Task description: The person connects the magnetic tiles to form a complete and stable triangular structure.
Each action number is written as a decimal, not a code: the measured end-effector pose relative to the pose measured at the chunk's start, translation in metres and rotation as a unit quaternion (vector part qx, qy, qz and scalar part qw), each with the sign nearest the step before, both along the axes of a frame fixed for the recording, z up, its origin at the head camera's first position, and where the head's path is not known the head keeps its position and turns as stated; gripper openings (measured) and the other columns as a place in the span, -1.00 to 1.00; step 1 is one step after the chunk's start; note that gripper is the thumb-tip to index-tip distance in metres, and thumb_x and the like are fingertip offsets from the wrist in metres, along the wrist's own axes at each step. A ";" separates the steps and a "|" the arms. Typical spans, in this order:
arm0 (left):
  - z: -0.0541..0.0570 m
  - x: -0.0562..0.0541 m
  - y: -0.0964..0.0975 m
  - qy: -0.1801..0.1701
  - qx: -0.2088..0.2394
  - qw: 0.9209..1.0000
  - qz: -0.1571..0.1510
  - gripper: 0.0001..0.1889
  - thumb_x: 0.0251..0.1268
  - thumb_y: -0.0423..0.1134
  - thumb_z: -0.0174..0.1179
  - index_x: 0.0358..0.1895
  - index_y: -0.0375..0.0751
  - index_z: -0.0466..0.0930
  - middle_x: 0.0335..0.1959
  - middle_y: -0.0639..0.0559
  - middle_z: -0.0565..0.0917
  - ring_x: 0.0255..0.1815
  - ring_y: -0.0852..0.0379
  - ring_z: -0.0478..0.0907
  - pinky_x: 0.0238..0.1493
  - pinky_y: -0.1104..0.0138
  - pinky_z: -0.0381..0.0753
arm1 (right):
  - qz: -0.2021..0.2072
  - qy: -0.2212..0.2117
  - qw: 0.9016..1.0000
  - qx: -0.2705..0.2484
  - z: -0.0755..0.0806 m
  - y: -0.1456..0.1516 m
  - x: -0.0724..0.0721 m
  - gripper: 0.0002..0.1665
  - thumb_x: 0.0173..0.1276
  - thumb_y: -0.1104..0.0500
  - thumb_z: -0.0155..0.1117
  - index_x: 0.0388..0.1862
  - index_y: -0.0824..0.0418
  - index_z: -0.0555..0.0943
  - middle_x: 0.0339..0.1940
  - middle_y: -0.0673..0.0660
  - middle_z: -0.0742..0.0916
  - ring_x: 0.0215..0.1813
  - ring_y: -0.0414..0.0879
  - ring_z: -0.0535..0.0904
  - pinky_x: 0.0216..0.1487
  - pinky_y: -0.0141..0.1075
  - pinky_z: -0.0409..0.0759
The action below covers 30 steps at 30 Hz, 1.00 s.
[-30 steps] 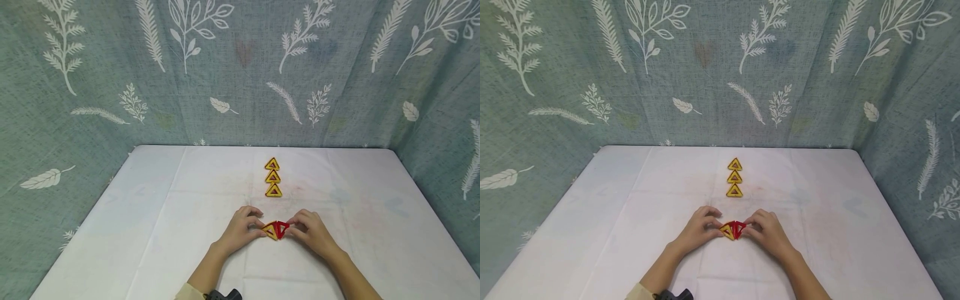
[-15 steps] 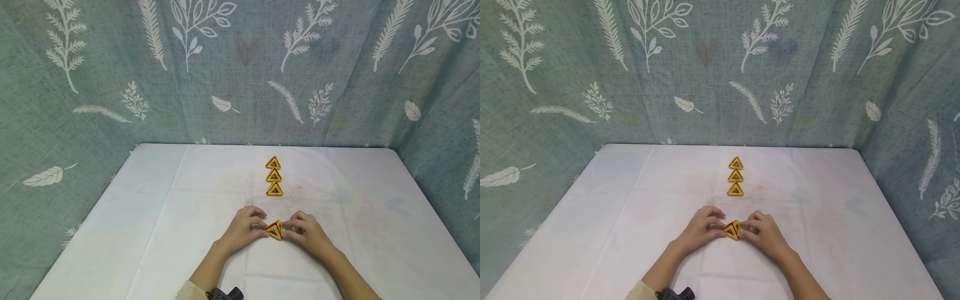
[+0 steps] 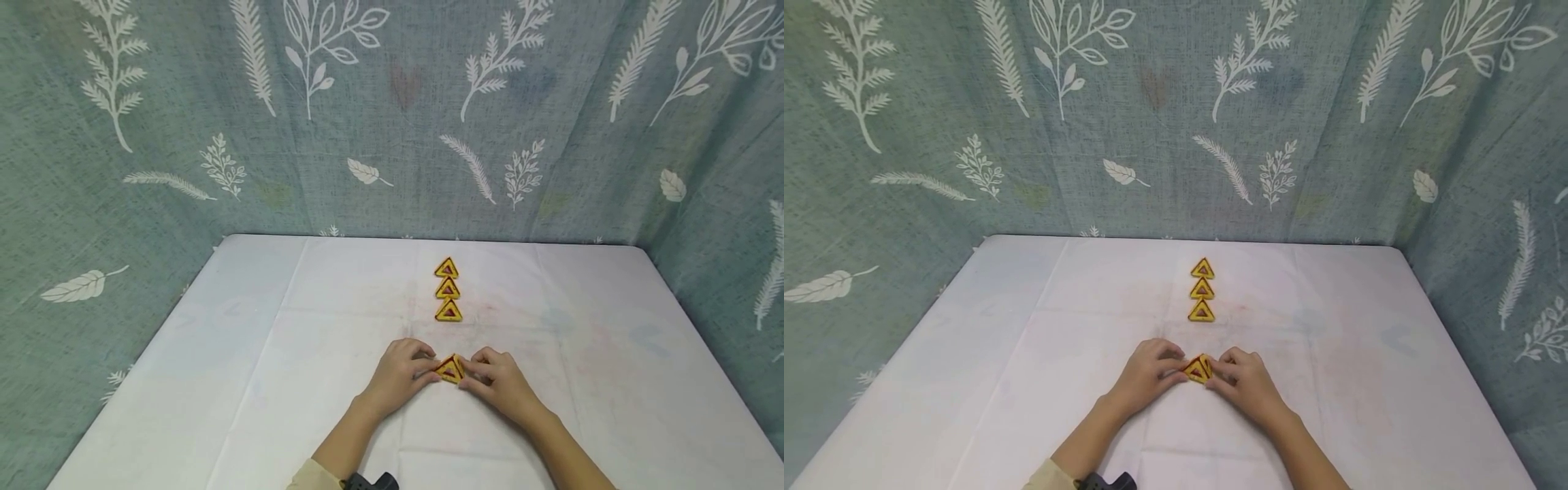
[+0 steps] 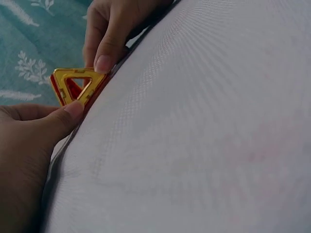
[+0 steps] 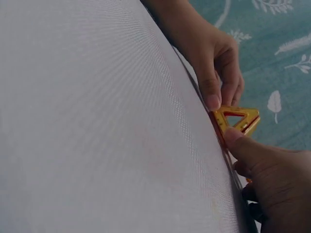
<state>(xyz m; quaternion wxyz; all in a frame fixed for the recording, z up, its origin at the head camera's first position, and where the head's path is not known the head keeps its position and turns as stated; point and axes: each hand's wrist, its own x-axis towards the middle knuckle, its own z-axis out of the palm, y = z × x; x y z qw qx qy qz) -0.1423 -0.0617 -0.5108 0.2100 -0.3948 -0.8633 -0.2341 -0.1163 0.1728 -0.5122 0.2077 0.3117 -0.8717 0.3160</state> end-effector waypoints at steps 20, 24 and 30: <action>-0.003 -0.004 0.003 0.013 -0.005 0.998 0.069 -0.75 0.10 -0.04 0.31 -0.19 -0.04 0.75 -0.19 0.13 0.59 -0.06 0.11 0.46 0.02 0.19 0.41 | -0.072 0.049 0.996 -0.032 -0.004 -0.012 -0.015 -0.73 -0.12 0.21 0.55 -0.35 0.19 0.76 -0.49 -0.08 0.58 -0.50 -0.35 0.28 -0.39 -0.37 0.23; -0.001 -0.007 0.006 0.017 -0.007 0.996 0.087 -0.76 0.12 -0.05 0.31 -0.19 -0.04 0.75 -0.19 0.12 0.58 -0.07 0.10 0.46 -0.01 0.19 0.42 | -0.090 0.042 0.995 -0.032 -0.003 -0.016 -0.018 -0.74 -0.11 0.23 0.55 -0.35 0.20 0.76 -0.51 -0.08 0.57 -0.52 -0.35 0.27 -0.39 -0.38 0.20; -0.002 -0.015 0.013 0.006 -0.008 0.994 0.105 -0.77 0.17 -0.09 0.29 -0.15 -0.07 0.74 -0.20 0.09 0.58 -0.09 0.09 0.46 -0.06 0.21 0.42 | -0.120 0.023 0.992 -0.032 0.000 -0.018 -0.025 -0.74 -0.10 0.26 0.55 -0.34 0.23 0.75 -0.51 -0.06 0.58 -0.53 -0.33 0.28 -0.40 -0.38 0.19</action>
